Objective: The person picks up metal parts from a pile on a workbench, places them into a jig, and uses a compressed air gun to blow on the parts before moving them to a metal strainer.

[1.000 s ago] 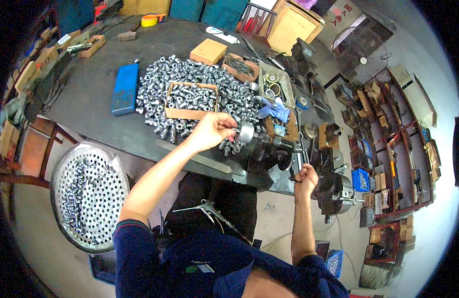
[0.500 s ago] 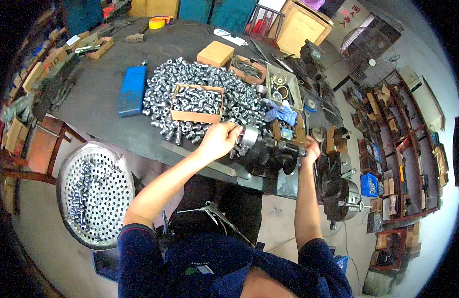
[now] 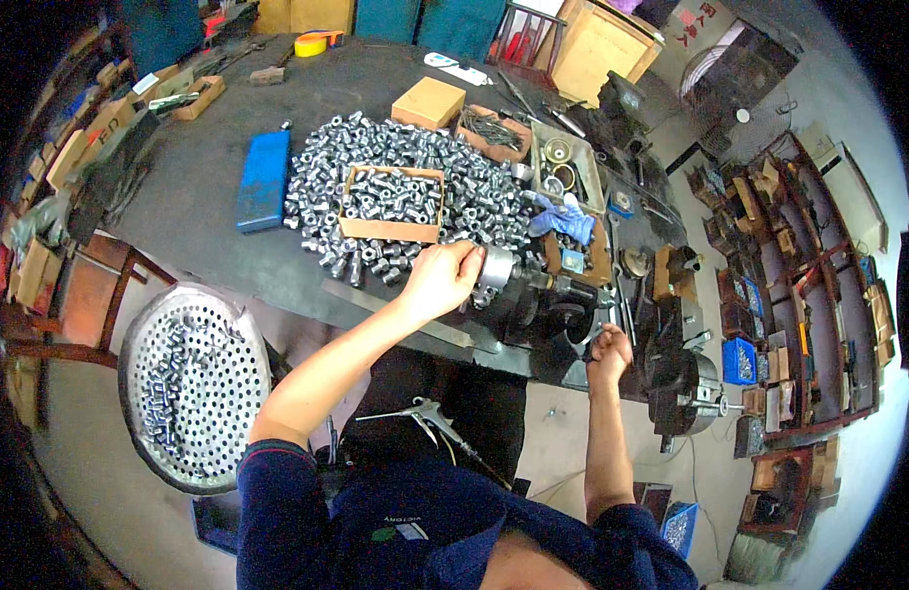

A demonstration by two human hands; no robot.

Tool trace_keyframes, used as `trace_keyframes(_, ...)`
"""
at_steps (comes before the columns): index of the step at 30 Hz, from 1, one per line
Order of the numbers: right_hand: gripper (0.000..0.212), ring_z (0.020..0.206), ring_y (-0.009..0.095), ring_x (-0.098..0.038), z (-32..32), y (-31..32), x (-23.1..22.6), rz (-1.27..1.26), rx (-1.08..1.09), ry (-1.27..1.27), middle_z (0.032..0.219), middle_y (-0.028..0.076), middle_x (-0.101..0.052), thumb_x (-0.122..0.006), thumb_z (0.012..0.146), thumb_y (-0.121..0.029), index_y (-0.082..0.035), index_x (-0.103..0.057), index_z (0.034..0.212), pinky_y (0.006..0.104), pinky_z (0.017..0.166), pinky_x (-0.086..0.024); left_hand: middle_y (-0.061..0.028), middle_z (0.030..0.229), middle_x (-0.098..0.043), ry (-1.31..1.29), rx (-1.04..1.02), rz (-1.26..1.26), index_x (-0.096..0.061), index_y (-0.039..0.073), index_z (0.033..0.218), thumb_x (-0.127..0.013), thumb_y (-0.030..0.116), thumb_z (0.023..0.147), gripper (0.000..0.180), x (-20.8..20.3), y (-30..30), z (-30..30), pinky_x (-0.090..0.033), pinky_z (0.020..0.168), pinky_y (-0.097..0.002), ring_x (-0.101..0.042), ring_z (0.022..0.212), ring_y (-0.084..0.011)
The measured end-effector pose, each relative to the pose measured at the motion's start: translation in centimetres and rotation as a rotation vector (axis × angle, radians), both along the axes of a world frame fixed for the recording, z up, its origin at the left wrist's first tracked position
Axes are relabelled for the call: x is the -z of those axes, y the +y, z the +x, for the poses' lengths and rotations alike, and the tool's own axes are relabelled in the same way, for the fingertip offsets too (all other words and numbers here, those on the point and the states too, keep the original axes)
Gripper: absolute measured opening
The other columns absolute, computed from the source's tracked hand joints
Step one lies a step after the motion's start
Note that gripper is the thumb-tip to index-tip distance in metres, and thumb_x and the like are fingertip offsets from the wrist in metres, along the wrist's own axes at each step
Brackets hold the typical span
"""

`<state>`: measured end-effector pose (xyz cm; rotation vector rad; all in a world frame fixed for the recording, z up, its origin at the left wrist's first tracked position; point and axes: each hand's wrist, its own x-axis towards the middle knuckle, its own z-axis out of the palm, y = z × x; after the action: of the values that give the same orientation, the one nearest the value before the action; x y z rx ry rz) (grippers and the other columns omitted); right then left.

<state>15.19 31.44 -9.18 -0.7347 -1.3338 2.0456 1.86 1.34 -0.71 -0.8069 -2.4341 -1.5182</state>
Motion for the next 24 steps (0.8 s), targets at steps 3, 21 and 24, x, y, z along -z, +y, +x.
trace_keyframes(3, 0.017, 0.045, 0.009, -0.044, -4.0, 6.0, 5.8, 0.446, 0.180, -0.052, 0.057, 0.001, -0.050, -0.047, 0.078, -0.014, -0.001, -0.058, 0.076, 0.0209, 0.040, -0.033, -0.0177, 0.052, -0.048, -0.034, 0.037, -0.003, -0.055, -0.001, 0.074, -0.048, 0.023, 0.081, 0.025, -0.2, 0.8, -0.3, -0.037, 0.048, -0.0400, -0.051, 0.051, -0.0329)
trace_keyframes(21, 0.019, 0.043, 0.007, -0.035, -0.7, -0.2, 1.2, 0.124, 0.102, 0.055, 0.054, -0.003, -0.041, -0.051, 0.080, -0.020, -0.002, -0.055, 0.075, 0.0208, 0.038, -0.026, -0.0073, 0.045, -0.048, -0.383, 0.164, 0.152, -0.052, -0.002, 0.065, -0.048, 0.023, 0.083, 0.031, -0.2, -1.5, -0.8, -0.039, 0.041, -0.0299, -0.051, 0.039, -0.0141)
trace_keyframes(24, 0.015, 0.050, 0.009, -0.044, -5.9, 8.9, 7.5, 1.386, 0.299, -0.057, 0.056, -0.002, -0.046, -0.050, 0.078, -0.012, 0.000, -0.058, 0.073, 0.0235, 0.046, -0.038, -0.0104, 0.050, -0.052, -0.310, 0.146, 0.127, -0.056, -0.001, 0.070, -0.051, 0.022, 0.082, 0.026, -0.5, -0.5, -1.9, -0.041, 0.044, -0.0318, -0.053, 0.043, -0.0181)
